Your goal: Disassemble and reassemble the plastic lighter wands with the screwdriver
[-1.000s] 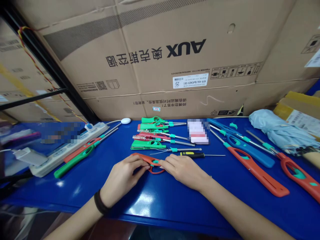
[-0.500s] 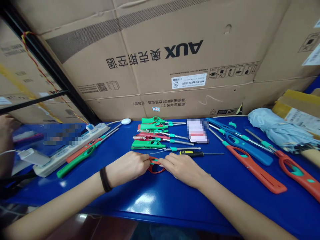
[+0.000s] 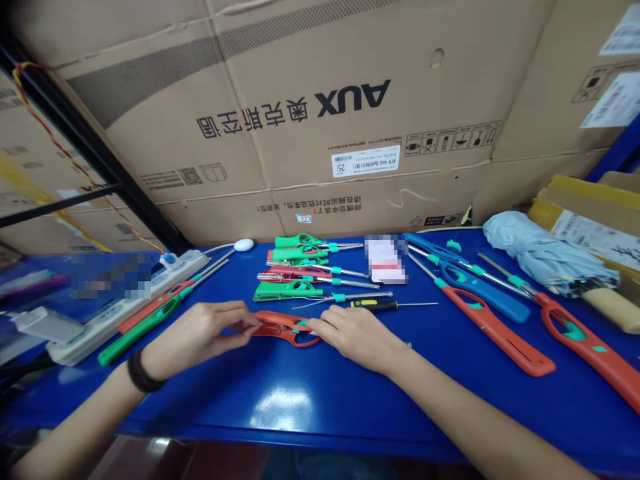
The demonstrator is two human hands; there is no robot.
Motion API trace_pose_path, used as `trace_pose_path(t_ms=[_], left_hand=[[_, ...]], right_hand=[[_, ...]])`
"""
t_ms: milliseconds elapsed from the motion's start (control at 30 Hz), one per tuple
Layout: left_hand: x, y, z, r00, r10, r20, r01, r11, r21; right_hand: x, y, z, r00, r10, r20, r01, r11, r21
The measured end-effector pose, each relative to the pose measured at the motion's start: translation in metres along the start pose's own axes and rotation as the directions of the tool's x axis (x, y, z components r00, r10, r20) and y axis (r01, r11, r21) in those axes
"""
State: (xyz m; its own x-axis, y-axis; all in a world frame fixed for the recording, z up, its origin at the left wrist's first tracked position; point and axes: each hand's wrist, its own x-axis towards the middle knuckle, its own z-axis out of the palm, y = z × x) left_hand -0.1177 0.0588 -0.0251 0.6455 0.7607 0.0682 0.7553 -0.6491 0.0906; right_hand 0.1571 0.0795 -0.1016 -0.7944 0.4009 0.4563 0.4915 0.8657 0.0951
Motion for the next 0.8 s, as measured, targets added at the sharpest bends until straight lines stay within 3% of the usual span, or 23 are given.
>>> trace_pose_path(t_ms=[67,167,467,667,800], left_hand=[[-0.010,-0.012,-0.006,0.992,-0.109,0.069,0.105,0.993,0.057],[-0.020,-0.024,-0.007,0.978,-0.164,0.131,0.149,0.982,0.112],[-0.017,-0.027,0.001,0.995,-0.089,0.045,0.085,0.993,0.086],[-0.005,-0.015,0.019,0.998,0.039,-0.055,-0.043,0.996,-0.083],[-0.003,-0.014,0.031,0.997,0.013,-0.072,-0.025,0.985,-0.171]], right_hand=[[0.000,0.000,-0.001,1.000,0.002,0.001,-0.002,1.000,0.001],[-0.001,0.000,-0.001,1.000,0.002,0.003,-0.002,1.000,0.006],[-0.003,0.001,-0.001,0.999,0.014,0.051,-0.014,1.000,-0.004],[-0.002,0.000,-0.005,0.998,-0.005,0.059,0.006,1.000,-0.021],[-0.002,-0.002,-0.005,0.999,0.002,0.054,-0.001,1.000,-0.011]])
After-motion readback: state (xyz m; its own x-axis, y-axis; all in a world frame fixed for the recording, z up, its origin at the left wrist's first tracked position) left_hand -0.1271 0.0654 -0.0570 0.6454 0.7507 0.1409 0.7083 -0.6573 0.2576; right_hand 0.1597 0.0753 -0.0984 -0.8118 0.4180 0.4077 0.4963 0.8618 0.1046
